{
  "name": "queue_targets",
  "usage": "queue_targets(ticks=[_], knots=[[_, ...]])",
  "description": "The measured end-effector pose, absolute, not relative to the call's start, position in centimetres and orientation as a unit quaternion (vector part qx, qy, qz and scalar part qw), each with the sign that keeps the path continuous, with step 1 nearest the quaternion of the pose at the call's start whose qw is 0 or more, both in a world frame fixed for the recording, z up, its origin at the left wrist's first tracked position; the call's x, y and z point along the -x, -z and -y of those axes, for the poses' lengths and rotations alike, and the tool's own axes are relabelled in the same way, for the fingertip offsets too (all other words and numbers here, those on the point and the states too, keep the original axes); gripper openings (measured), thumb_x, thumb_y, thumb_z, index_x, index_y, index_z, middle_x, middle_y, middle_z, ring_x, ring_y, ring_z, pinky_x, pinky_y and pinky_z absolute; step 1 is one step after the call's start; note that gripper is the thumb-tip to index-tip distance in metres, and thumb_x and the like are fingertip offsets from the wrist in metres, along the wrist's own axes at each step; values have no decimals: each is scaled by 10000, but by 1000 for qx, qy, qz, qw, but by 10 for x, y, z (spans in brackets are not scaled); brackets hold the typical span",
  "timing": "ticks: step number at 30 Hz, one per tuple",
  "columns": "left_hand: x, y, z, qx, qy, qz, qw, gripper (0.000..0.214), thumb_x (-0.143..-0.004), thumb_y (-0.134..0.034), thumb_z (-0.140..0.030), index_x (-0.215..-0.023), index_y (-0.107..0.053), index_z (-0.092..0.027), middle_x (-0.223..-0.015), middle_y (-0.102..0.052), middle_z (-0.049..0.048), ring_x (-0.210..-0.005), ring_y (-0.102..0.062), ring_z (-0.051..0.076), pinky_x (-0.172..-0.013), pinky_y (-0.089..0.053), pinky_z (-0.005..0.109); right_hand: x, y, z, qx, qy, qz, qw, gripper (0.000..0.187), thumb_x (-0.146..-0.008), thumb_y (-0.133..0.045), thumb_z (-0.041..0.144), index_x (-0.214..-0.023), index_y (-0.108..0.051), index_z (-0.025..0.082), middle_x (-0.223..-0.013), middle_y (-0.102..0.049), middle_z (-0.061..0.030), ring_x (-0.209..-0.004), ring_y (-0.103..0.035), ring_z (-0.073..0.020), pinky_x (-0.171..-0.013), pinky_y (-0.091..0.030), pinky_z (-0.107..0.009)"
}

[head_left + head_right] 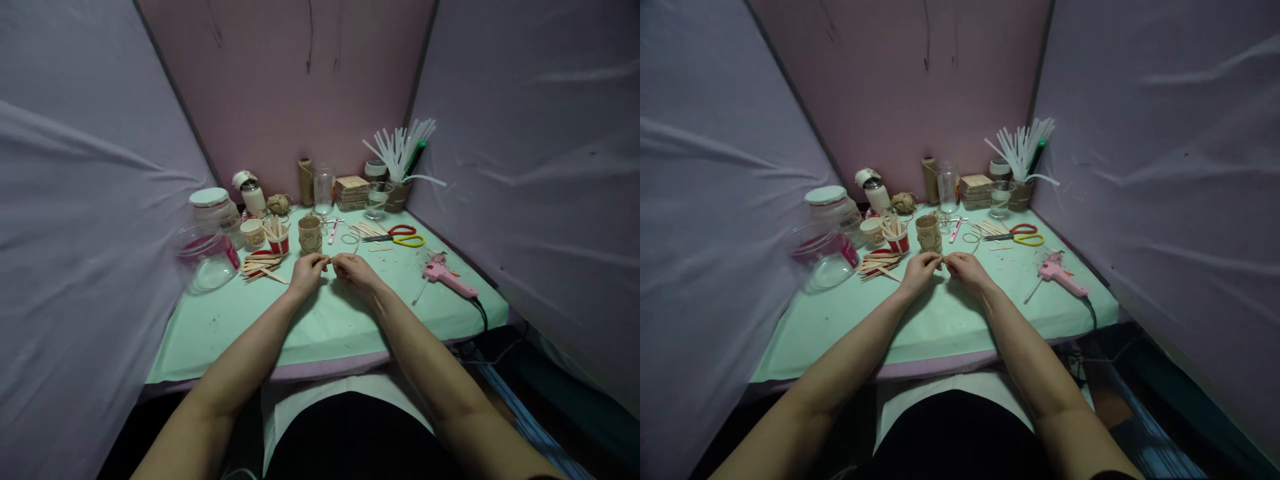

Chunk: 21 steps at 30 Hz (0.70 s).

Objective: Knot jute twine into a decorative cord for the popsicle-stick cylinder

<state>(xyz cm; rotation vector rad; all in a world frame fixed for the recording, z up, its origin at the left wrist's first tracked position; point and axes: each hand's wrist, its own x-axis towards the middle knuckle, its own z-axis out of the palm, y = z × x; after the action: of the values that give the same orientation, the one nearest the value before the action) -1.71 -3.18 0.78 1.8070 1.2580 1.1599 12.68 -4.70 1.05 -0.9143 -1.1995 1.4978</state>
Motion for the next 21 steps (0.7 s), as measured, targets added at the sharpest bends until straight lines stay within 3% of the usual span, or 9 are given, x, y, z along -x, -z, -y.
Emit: queue_targets(ticks=[9, 16, 21], knots=[[17, -3, 30, -660, -461, -455, 381, 254, -764, -557, -352, -794, -677, -130, -692, -671, 49, -696, -601, 157, -692, -449, 262, -130, -4, 36, 464, -592, 425, 504, 140, -663, -536, 294, -628, -557, 159, -530, -452, 37, -433, -325, -56, -401, -172, -223], [16, -7, 33, -668, -454, -457, 372, 266, -763, -559, -362, -803, -684, -131, -667, -644, 32, -666, -570, 146, -654, -428, 252, -133, 1, 32, 478, -561, 411, 537, 363, -742, -512, 501, -712, -615, 154, -630, -555, -21, -506, -420, -92, -413, -255, -218], [14, -11, 38, -686, -430, -418, 411, 290, -773, -557, -369, -864, -691, -128, -675, -619, 22, -674, -540, 135, -691, -421, 256, -134, -1, 35, 438, -624, 430, 484, 424, -694, -575, 581, -735, -623, 162, -715, -595, -40, -562, -455, -102, -439, -276, -217]])
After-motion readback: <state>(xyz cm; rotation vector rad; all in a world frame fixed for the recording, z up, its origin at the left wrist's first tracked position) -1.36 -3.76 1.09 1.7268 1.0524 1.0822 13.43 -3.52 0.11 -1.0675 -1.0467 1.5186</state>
